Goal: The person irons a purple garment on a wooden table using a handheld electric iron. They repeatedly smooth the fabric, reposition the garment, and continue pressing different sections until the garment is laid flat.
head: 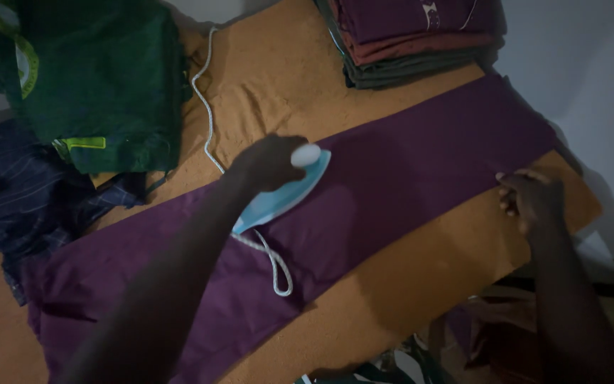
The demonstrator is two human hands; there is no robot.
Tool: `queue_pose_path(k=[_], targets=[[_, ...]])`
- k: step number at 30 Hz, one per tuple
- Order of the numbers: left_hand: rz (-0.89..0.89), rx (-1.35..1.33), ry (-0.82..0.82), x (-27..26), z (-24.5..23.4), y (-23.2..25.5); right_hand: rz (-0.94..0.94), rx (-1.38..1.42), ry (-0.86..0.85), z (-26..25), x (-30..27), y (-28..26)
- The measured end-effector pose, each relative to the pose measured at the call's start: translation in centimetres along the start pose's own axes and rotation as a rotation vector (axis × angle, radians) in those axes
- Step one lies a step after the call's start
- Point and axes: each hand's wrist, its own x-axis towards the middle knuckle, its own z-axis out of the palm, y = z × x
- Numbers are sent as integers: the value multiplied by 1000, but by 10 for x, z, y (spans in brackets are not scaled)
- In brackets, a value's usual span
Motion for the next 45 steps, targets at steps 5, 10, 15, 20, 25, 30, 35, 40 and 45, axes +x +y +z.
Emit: queue_pose_path(k=[5,10,15,20,25,30,35,40,45], targets=[[-135,51,-1,23,-27,2,17,-18,34,6,-9,-9],[-49,208,-12,51,-48,-40,25,-55,43,3,-6,-7],[53,159,258,38,-96,-46,46,-21,48,1,-5,-7],[190,-268,713,27,-87,-65,43,-47,12,1,0,1],[120,-1065,802,8,-44,-67,3,-8,-32,-5,12,13],[10,-1046,813,-12,-26,-58,67,-38,1,2,-5,-7],[-258,-875,606,-4,-2,-98,44,-59,4,7,-2,-3],[-275,-867,587,-2,5,-97,23,-81,17,2,-4,-4],[-54,-957,828,-3,5,-77,55,-70,31,3,-5,-8]])
